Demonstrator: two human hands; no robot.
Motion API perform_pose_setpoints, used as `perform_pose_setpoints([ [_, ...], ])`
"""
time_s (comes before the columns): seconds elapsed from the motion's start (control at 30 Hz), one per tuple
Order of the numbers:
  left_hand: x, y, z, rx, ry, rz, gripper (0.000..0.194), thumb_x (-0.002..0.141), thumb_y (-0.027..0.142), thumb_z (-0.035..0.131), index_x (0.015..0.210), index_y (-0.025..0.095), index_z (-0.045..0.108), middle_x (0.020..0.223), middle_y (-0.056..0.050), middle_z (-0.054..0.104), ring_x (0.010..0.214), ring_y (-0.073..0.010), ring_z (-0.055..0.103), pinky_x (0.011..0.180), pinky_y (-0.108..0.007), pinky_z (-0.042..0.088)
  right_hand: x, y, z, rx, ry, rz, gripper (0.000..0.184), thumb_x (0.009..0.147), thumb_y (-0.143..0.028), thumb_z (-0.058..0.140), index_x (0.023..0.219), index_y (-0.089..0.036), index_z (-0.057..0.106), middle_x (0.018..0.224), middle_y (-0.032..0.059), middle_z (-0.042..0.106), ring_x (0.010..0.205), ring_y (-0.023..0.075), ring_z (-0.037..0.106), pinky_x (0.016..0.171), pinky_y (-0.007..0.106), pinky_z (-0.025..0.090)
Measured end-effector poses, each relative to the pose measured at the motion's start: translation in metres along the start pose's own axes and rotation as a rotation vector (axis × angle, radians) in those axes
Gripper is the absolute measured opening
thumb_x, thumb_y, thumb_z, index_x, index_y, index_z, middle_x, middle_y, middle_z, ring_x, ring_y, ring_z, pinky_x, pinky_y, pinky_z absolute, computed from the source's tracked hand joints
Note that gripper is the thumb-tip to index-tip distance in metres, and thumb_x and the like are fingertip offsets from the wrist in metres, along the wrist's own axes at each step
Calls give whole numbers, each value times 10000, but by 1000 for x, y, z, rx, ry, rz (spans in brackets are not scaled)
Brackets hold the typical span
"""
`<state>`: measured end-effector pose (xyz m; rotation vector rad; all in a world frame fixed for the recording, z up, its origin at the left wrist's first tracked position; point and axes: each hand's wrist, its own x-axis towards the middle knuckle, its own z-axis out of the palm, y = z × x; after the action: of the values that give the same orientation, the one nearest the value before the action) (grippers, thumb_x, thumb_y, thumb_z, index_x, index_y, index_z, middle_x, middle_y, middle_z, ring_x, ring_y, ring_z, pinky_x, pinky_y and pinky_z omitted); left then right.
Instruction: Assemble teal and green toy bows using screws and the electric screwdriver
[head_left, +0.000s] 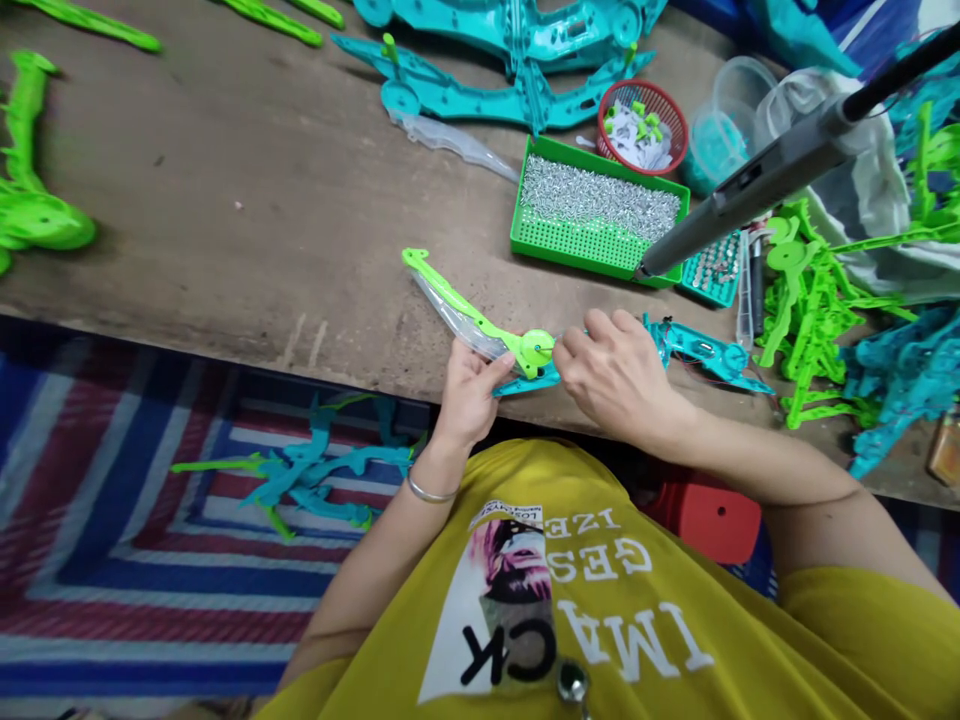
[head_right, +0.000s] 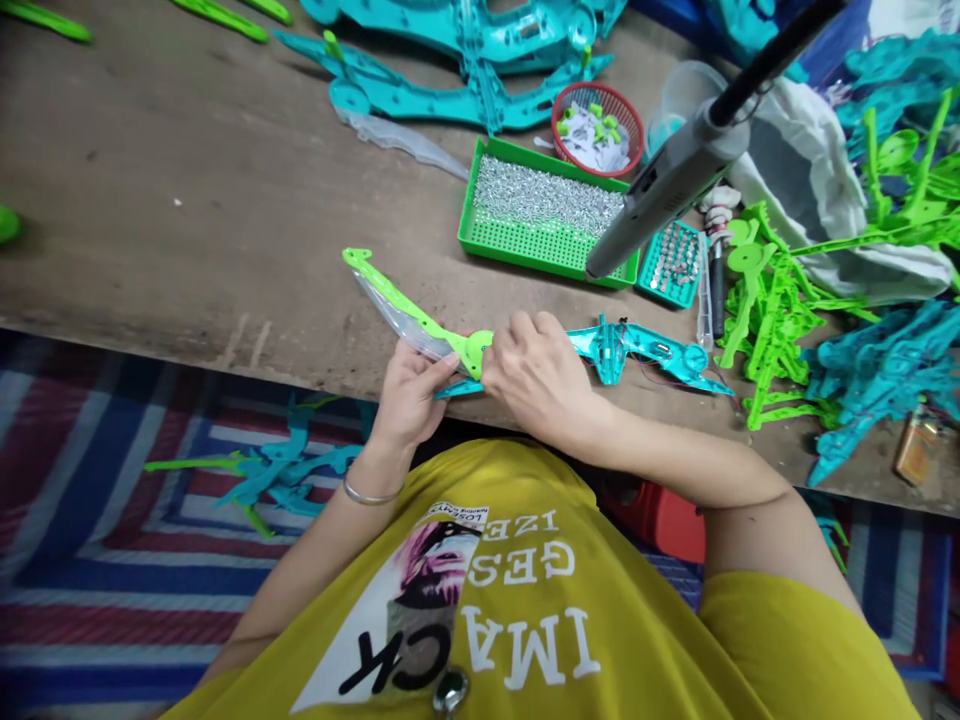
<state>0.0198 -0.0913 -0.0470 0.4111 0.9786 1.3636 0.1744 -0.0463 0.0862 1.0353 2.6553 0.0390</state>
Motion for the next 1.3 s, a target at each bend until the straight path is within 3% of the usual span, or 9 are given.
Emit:
perform_pose_setpoints([
  [0.23,0,0,-2,28,-39,-16,639,729,324,889,1239,262,510,1265,-62,732,1070,-215,734,826,-303,629,8,18,9,95,-97,58,306,952,-121,435,956,-151,740,875,136,738,804,244,532,648,374,191],
  [0.4,1,-1,-3,38,-27,-32,622,729,369,890,1213,259,515,1230,-59,740,1068,-223,736,783,-289,633,9,33,30,207,-20,60,324,998,-259,435,933,-151,733,906,118,760,786,220,576,657,352,226],
  [0.6,2,-1,-3,56,-40,-43,582,737,360,884,1155,251,494,1161,-46,748,1050,-222,738,815,-327,639,12,49,67,524,85,112,327,962,-413,544,957,-168,761,907,90,780,817,202,647,698,305,319],
  [0.73,4,-1,-3,72,-29,-41,596,720,362,895,1149,246,497,1154,-48,747,1030,-213,740,771,-293,632,21,56,78,657,73,111,331,936,-442,580,925,-172,773,871,75,782,802,191,666,709,287,344],
  [0.87,4,0,-2,77,-11,-42,589,698,368,905,1130,245,524,1146,-48,746,1020,-214,742,757,-281,630,24,57,71,654,16,80,342,946,-451,561,937,-179,767,846,56,773,774,171,650,694,280,316],
  [1.03,3,-1,-2,97,-1,-27,564,709,350,892,1135,239,540,1153,-64,742,1023,-232,742,785,-325,638,23,47,53,385,-33,116,359,966,-432,506,979,-181,762,893,94,773,770,194,615,657,309,220],
  [1.17,3,0,-2,90,-6,-30,534,711,342,891,1105,231,548,1141,-69,747,1015,-236,742,813,-355,641,27,44,45,426,-113,125,359,963,-455,517,985,-206,775,836,75,767,739,190,600,655,309,227],
  [1.3,5,1,-3,103,0,-53,513,705,333,894,1090,221,573,1111,-62,755,1003,-238,744,811,-355,639,17,39,23,277,-107,145,339,983,-346,463,1012,-181,758,922,124,773,755,212,600,652,330,217],
])
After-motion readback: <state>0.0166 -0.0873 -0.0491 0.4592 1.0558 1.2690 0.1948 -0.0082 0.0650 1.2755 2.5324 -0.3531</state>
